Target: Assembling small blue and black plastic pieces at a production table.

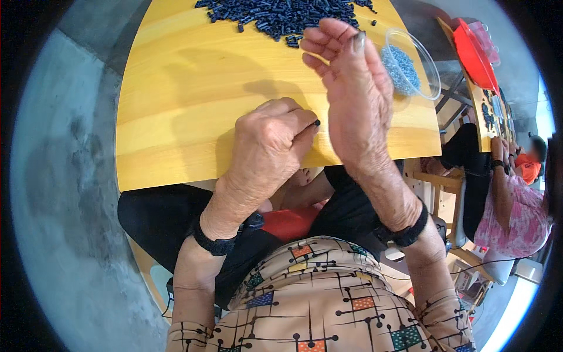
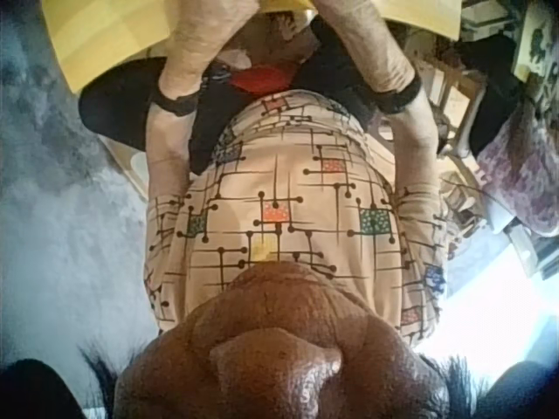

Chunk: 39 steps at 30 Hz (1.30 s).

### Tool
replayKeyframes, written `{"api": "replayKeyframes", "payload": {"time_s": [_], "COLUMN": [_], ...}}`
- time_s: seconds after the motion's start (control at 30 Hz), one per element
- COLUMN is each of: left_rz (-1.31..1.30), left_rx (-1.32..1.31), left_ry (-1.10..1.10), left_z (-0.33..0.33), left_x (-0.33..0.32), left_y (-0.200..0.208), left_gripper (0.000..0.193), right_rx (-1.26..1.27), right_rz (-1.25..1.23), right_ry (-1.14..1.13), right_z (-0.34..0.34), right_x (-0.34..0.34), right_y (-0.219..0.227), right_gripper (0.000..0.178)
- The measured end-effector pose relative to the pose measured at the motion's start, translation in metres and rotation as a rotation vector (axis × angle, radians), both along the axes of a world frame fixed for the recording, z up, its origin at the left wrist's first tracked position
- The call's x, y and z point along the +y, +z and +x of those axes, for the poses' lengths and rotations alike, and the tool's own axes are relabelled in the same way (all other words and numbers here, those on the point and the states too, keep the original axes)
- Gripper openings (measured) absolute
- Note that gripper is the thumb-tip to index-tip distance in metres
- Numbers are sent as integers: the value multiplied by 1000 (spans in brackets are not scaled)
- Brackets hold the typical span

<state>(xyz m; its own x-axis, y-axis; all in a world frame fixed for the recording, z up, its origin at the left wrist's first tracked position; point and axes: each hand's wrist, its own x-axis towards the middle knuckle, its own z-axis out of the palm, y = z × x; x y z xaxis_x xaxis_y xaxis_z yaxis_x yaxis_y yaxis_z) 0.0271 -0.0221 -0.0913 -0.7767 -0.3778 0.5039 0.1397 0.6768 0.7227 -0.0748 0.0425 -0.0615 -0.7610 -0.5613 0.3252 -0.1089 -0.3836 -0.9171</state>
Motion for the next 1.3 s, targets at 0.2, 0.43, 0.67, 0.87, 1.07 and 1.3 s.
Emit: {"api": "replayKeyframes", "payload": {"time_s": [0.2,0.43,0.67,0.87,1.07,1.3], "left_rz": [27,33,27,-32,-157,-170], "left_rx": [48,37,23,8,11,-55], "left_ry": [-16,-39,-42,-48,-28,15], "left_z": [0,2,2,2,5,0], "left_x": [-1,-3,-3,-2,2,-2], "left_y": [-4,-6,-3,-2,-6,-3], "left_gripper": [7,8,9,12,15,16], "right_rx": [-109,94,110,60,-101,-381], "right_rz": [56,250,262,245,174,-94], "right_ry": [-8,45,45,26,61,146], "right_z": [11,9,11,11,14,5], "right_x": [-3,-9,-7,-3,-1,-3], "right_y": [-10,-10,-13,-16,-27,-18], "right_gripper": [46,52,53,54,54,58]}}
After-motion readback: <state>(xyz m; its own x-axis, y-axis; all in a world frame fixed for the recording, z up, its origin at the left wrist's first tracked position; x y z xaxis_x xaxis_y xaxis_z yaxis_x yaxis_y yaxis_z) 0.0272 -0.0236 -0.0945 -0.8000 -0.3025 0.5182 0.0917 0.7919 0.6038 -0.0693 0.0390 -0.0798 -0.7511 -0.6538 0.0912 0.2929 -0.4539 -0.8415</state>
